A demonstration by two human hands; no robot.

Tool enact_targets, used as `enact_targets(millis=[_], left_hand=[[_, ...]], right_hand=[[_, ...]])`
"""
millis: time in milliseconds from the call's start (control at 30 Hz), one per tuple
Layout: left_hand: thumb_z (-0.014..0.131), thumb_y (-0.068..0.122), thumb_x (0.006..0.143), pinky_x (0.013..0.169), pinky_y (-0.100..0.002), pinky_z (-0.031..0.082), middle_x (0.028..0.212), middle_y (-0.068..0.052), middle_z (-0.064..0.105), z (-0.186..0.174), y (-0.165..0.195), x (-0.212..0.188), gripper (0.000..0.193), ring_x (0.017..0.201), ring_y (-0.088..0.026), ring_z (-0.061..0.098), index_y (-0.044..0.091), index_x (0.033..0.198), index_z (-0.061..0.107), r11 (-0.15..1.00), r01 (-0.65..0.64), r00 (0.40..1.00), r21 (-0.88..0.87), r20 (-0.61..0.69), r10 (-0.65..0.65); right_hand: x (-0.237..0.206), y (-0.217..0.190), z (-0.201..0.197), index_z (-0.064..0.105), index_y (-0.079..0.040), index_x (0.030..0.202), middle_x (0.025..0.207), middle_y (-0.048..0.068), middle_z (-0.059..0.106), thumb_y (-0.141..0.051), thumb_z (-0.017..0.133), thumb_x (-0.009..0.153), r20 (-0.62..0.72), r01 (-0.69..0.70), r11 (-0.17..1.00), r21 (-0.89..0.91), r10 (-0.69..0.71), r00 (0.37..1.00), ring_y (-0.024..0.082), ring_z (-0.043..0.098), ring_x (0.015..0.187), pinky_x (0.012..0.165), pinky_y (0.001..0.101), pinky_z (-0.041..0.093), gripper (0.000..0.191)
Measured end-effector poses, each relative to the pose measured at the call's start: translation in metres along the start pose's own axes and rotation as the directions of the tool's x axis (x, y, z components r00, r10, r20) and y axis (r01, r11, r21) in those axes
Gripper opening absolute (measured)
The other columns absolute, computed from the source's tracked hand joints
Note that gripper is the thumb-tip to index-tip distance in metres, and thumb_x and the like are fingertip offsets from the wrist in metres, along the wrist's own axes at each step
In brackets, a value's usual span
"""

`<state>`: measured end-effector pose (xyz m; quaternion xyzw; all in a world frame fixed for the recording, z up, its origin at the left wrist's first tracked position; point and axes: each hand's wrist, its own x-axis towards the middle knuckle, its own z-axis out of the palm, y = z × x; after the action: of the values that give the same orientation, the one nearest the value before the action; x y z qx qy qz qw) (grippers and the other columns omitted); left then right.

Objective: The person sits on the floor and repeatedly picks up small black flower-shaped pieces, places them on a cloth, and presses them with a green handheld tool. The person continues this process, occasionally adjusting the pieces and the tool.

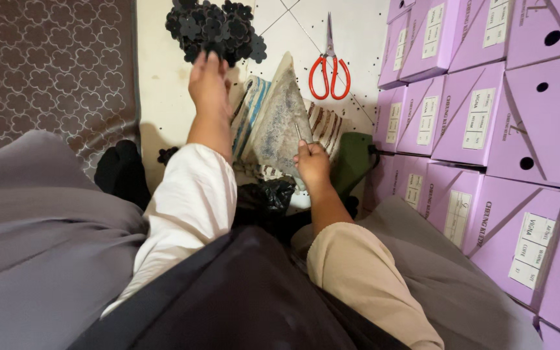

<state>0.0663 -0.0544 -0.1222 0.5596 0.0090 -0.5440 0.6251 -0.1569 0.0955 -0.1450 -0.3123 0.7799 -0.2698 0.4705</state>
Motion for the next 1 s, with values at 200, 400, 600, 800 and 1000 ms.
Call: enact_targets(millis=[200, 400, 600, 800, 1000], left_hand=[[0.06, 0.008, 0.096, 0.074, -0.032, 0.059, 0.111, -0.011, 0.072, -0.039, -0.004, 0.015, 0.033, 0.087, -0.018, 0.071, 0.002, 0.129, 0.059, 0.941, -0.335, 0.934, 0.047, -0.118, 0.338], [0.065, 0.022, 0.105, 0.082, -0.037, 0.057, 0.098, -0.011, 0.074, -0.137, -0.037, -0.014, 0.019, 0.086, -0.022, 0.069, 0.006, 0.111, 0.072, 0.642, -0.195, 0.828, 0.742, -0.226, 0.513], [0.077, 0.021, 0.089, 0.087, -0.041, 0.054, 0.104, -0.009, 0.069, -0.159, -0.037, -0.041, 0.021, 0.098, -0.03, 0.066, 0.013, 0.108, 0.075, 0.154, -0.398, 0.727, 0.904, 0.208, 0.654], [0.083, 0.017, 0.072, 0.087, -0.048, 0.048, 0.109, -0.016, 0.065, -0.159, -0.04, -0.053, 0.041, 0.101, -0.039, 0.06, 0.009, 0.112, 0.074, -0.068, -0.45, 0.672, 0.89, 0.388, 0.631], [0.085, 0.008, 0.074, 0.081, -0.044, 0.052, 0.1, -0.013, 0.067, -0.16, -0.045, -0.051, 0.026, 0.094, -0.034, 0.064, 0.007, 0.095, 0.07, 0.155, -0.416, 0.753, 0.896, 0.243, 0.612]], right_hand=[[0.005, 0.005, 0.002, 0.068, 0.0, 0.096, 0.074, 0.007, 0.071, -0.034, 0.06, 0.102, 0.003, -0.006, 0.999, -0.033, 0.006, 1.0, 0.013, 0.061, 0.058, 0.058, 0.03, 0.052, 0.035], [0.009, 0.017, 0.005, 0.066, -0.002, 0.107, 0.074, 0.008, 0.07, -0.029, 0.061, 0.101, -0.01, 0.08, 0.997, 0.024, -0.079, 0.997, 0.014, 0.06, 0.056, 0.055, 0.0301, 0.051, 0.028], [0.006, 0.016, 0.004, 0.066, -0.001, 0.105, 0.077, 0.007, 0.071, -0.03, 0.062, 0.101, -0.023, 0.017, 1.0, -0.015, -0.017, 1.0, 0.013, 0.061, 0.057, 0.056, 0.0295, 0.053, 0.03], [0.004, 0.013, 0.004, 0.068, -0.002, 0.099, 0.075, 0.007, 0.071, -0.03, 0.063, 0.101, -0.003, 0.031, 0.999, -0.012, -0.031, 1.0, 0.013, 0.061, 0.057, 0.056, 0.03, 0.052, 0.028], [0.0, 0.014, 0.001, 0.068, -0.001, 0.092, 0.073, 0.008, 0.072, -0.029, 0.064, 0.1, 0.0, 0.115, 0.99, -0.084, -0.116, 0.993, 0.015, 0.064, 0.057, 0.057, 0.0329, 0.053, 0.029]])
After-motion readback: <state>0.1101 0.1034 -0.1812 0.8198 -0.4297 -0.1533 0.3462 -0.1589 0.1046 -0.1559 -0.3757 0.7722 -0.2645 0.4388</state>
